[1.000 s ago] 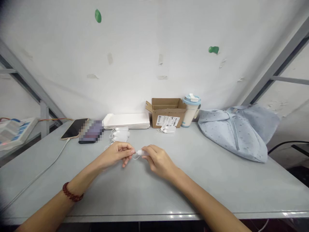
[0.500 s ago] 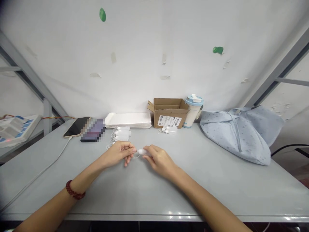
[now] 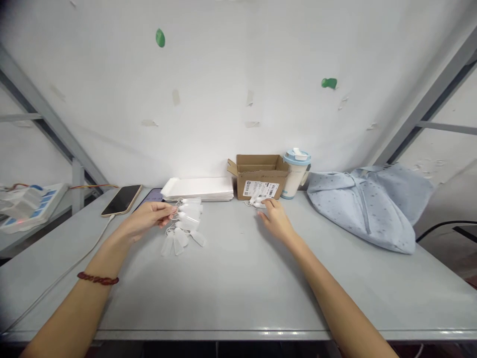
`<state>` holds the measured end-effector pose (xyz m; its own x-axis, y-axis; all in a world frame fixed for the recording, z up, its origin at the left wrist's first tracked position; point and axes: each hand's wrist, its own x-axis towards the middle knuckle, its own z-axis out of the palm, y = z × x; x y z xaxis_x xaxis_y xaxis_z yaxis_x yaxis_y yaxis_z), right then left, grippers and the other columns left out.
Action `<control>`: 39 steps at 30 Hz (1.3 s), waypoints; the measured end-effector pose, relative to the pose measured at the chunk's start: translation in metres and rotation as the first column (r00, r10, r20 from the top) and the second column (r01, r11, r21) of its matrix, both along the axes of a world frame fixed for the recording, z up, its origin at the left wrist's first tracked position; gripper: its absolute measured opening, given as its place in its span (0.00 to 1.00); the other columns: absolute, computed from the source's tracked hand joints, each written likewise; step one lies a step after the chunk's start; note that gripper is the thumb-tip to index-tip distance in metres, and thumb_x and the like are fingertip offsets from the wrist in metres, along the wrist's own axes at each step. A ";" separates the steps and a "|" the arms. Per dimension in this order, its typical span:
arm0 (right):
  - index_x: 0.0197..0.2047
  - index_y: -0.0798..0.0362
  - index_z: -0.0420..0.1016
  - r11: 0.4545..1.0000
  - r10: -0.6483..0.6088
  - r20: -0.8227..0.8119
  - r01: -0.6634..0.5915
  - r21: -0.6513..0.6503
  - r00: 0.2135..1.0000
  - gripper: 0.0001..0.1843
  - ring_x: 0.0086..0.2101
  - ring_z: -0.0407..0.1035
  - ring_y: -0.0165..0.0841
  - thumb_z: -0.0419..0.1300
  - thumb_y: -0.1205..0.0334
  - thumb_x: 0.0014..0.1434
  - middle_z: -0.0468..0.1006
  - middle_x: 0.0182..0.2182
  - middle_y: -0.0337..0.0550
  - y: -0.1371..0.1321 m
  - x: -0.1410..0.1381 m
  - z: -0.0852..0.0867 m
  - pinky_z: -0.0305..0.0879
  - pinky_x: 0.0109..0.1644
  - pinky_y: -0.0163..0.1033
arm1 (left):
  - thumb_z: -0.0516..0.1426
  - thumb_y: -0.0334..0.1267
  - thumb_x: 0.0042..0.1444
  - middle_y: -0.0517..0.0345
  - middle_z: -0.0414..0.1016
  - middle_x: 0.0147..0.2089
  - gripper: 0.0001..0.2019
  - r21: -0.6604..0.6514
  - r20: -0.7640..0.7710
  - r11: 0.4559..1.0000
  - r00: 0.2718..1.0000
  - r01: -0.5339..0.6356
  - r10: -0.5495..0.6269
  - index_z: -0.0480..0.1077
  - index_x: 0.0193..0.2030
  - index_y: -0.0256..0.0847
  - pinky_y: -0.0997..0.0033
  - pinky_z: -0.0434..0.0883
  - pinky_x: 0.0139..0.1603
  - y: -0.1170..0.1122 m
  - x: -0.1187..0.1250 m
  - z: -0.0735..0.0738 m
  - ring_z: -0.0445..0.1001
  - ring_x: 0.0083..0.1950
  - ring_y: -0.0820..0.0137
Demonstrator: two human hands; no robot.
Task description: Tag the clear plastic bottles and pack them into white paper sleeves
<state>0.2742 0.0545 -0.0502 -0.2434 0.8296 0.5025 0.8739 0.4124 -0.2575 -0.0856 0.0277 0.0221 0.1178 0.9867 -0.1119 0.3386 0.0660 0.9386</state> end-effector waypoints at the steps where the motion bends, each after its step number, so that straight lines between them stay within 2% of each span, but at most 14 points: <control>1: 0.48 0.55 0.66 1.000 -0.011 0.007 0.011 0.000 1.000 0.15 0.48 0.64 0.44 0.51 0.60 0.58 0.71 0.45 0.53 0.002 0.002 -0.002 0.62 0.51 0.49 | 0.59 0.47 0.47 0.64 0.60 0.16 0.17 -0.008 -0.025 1.000 1.000 0.010 -0.010 0.64 0.18 0.37 0.77 0.56 0.22 -0.001 0.000 0.000 0.57 0.20 0.78; 9: 0.48 0.55 0.67 0.998 -0.056 0.017 0.056 0.000 0.998 0.15 0.49 0.63 0.43 0.50 0.62 0.59 0.70 0.47 0.52 0.006 0.006 -0.006 0.62 0.51 0.48 | 0.58 0.47 0.44 0.59 0.66 0.19 0.14 0.000 -0.234 0.995 0.967 -0.100 0.098 0.69 0.21 0.37 0.74 0.62 0.24 0.001 0.002 0.001 0.64 0.23 0.72; 12: 0.47 0.55 0.67 0.997 -0.072 0.024 0.072 0.002 0.997 0.15 0.48 0.63 0.44 0.50 0.63 0.58 0.70 0.46 0.53 0.007 0.008 -0.006 0.62 0.50 0.49 | 0.56 0.47 0.44 0.58 0.67 0.19 0.14 0.068 -0.341 0.990 0.929 -0.127 0.143 0.69 0.20 0.37 0.72 0.62 0.25 0.008 -0.003 -0.006 0.66 0.24 0.70; 16: 0.47 0.55 0.68 0.997 -0.077 0.045 0.077 0.007 0.996 0.15 0.48 0.62 0.44 0.49 0.65 0.57 0.69 0.46 0.54 0.007 0.009 -0.009 0.62 0.49 0.50 | 0.54 0.47 0.44 0.58 0.70 0.18 0.14 0.219 -0.489 0.961 0.834 -0.168 0.257 0.70 0.20 0.38 0.71 0.61 0.27 0.014 -0.008 -0.015 0.68 0.24 0.67; 23: 0.48 0.55 0.68 0.996 -0.074 0.037 0.073 0.047 0.997 0.16 0.45 0.62 0.44 0.50 0.66 0.56 0.69 0.44 0.53 0.007 0.007 -0.010 0.62 0.48 0.50 | 0.51 0.48 0.47 0.57 0.73 0.20 0.15 0.319 -0.480 0.930 0.815 -0.182 0.324 0.69 0.21 0.39 0.71 0.62 0.29 0.012 -0.004 -0.015 0.72 0.25 0.66; 26: 0.52 0.55 0.65 0.994 -0.066 0.023 0.064 0.088 0.998 0.19 0.47 0.60 0.45 0.49 0.66 0.58 0.66 0.47 0.54 0.007 0.004 -0.005 0.60 0.50 0.51 | 0.50 0.47 0.48 0.57 0.73 0.21 0.15 0.339 -0.465 0.925 0.825 -0.170 0.322 0.69 0.21 0.39 0.71 0.62 0.30 0.011 -0.001 -0.015 0.72 0.26 0.66; 30: 0.55 0.50 0.65 0.990 -0.029 0.057 0.021 0.141 0.998 0.20 0.50 0.56 0.45 0.48 0.63 0.60 0.60 0.53 0.54 0.009 -0.002 0.000 0.58 0.52 0.52 | 0.51 0.47 0.48 0.58 0.74 0.21 0.14 0.336 -0.455 0.923 0.826 -0.186 0.332 0.70 0.22 0.39 0.72 0.62 0.30 0.010 0.003 -0.014 0.72 0.25 0.66; 34: 0.56 0.47 0.65 0.997 -0.064 0.048 0.063 0.038 0.997 0.21 0.52 0.55 0.48 0.48 0.59 0.61 0.60 0.54 0.54 0.015 -0.006 -0.002 0.57 0.49 0.54 | 0.51 0.46 0.48 0.58 0.73 0.19 0.14 0.351 -0.456 0.913 0.814 -0.206 0.359 0.70 0.22 0.39 0.72 0.62 0.30 0.008 0.007 -0.014 0.72 0.25 0.66; 39: 0.57 0.41 0.64 0.991 -0.078 -0.046 0.073 -0.115 0.996 0.21 0.51 0.57 0.47 0.44 0.54 0.62 0.69 0.50 0.49 0.018 -0.009 -0.005 0.51 0.50 0.59 | 0.51 0.47 0.48 0.58 0.74 0.21 0.14 0.355 -0.426 0.915 0.837 -0.194 0.343 0.69 0.22 0.38 0.72 0.63 0.29 0.009 0.008 -0.016 0.71 0.24 0.67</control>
